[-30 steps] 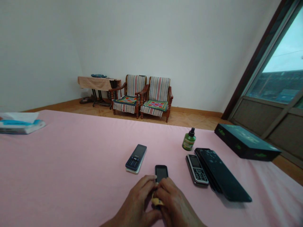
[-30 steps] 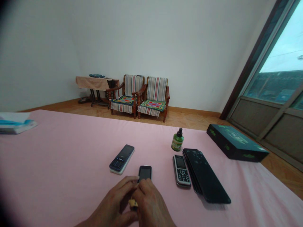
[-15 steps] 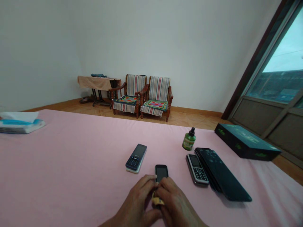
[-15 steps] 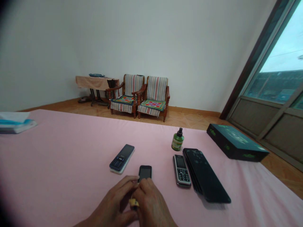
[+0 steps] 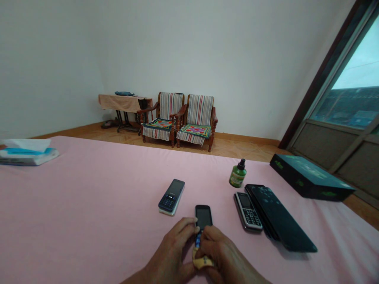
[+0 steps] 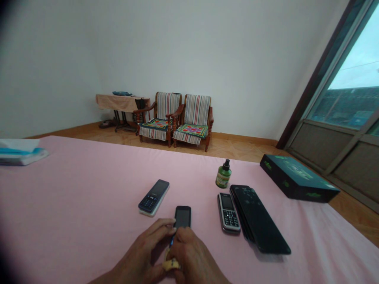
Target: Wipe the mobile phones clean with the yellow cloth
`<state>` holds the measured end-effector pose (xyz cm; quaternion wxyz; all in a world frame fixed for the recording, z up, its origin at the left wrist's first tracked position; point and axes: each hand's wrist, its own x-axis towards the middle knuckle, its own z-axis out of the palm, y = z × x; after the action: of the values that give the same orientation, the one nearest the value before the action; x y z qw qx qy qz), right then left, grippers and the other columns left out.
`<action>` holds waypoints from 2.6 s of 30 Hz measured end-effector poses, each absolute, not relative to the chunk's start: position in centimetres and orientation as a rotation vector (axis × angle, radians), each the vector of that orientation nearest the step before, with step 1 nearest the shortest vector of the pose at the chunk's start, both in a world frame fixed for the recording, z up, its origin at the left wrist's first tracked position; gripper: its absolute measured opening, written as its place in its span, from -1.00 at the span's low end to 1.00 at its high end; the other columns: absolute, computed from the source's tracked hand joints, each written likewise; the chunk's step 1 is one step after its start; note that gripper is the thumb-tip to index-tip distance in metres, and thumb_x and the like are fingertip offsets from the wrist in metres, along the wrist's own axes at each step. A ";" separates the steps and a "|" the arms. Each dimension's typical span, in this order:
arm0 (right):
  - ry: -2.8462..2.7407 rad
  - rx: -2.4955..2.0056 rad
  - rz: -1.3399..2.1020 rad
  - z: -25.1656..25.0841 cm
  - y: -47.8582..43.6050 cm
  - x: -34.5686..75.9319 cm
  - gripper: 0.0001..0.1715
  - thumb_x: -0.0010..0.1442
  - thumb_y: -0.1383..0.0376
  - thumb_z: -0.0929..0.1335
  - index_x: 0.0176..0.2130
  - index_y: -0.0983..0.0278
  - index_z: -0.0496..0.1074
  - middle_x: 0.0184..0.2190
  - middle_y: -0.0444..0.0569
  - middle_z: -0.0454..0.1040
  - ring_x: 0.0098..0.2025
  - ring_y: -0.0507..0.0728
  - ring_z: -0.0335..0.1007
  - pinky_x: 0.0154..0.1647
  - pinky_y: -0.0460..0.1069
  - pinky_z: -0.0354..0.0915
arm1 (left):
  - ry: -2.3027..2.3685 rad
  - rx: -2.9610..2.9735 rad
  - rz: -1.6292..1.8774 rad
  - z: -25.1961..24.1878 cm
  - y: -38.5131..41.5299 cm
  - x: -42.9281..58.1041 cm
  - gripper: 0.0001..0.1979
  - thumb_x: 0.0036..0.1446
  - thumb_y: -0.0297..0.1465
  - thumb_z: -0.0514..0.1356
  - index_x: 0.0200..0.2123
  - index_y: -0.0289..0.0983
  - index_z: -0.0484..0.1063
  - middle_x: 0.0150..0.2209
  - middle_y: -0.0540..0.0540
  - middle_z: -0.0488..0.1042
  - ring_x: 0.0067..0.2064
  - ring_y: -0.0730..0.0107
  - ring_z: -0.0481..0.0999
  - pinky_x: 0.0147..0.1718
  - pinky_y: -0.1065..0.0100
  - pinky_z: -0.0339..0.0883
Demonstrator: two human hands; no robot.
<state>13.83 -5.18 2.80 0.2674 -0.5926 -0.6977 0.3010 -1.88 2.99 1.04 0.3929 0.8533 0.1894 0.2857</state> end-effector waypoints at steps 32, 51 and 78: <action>-1.639 -1.575 0.435 1.1 -3.8 18.1 -0.73 0.08 0.61 0.25 -0.39 0.28 0.38 -0.39 -0.08 0.35 -0.32 0.08 0.30 -0.30 -0.05 0.18 | 0.673 2.284 0.548 0.4 3.3 -2.2 -0.35 -0.17 -0.57 0.46 0.06 -0.26 0.42 0.18 -0.24 0.35 0.19 0.04 0.33 0.21 0.09 0.20; -1.491 -1.558 0.292 -0.6 -2.1 18.9 -0.79 0.13 0.50 0.26 -0.38 0.26 0.44 -0.43 -0.09 0.37 -0.38 0.09 0.29 -0.38 -0.05 0.17 | 0.481 2.297 0.495 1.2 3.7 -2.7 -0.34 -0.17 -0.49 0.48 0.06 -0.28 0.42 0.16 -0.25 0.36 0.16 0.09 0.36 0.16 0.20 0.25; -1.568 -1.524 0.517 0.6 -5.6 16.9 -0.73 0.19 0.55 0.23 -0.38 0.26 0.40 -0.36 -0.08 0.30 -0.31 0.09 0.31 -0.29 -0.04 0.25 | 0.530 2.268 0.541 1.2 3.4 -2.0 -0.34 -0.24 -0.40 0.53 0.01 -0.24 0.48 0.10 -0.24 0.43 0.11 0.01 0.41 0.11 0.12 0.31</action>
<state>16.91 -5.60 0.63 0.4326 -0.6117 -0.6290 0.2075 -1.95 3.36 1.20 0.3665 0.8825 0.2062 0.2107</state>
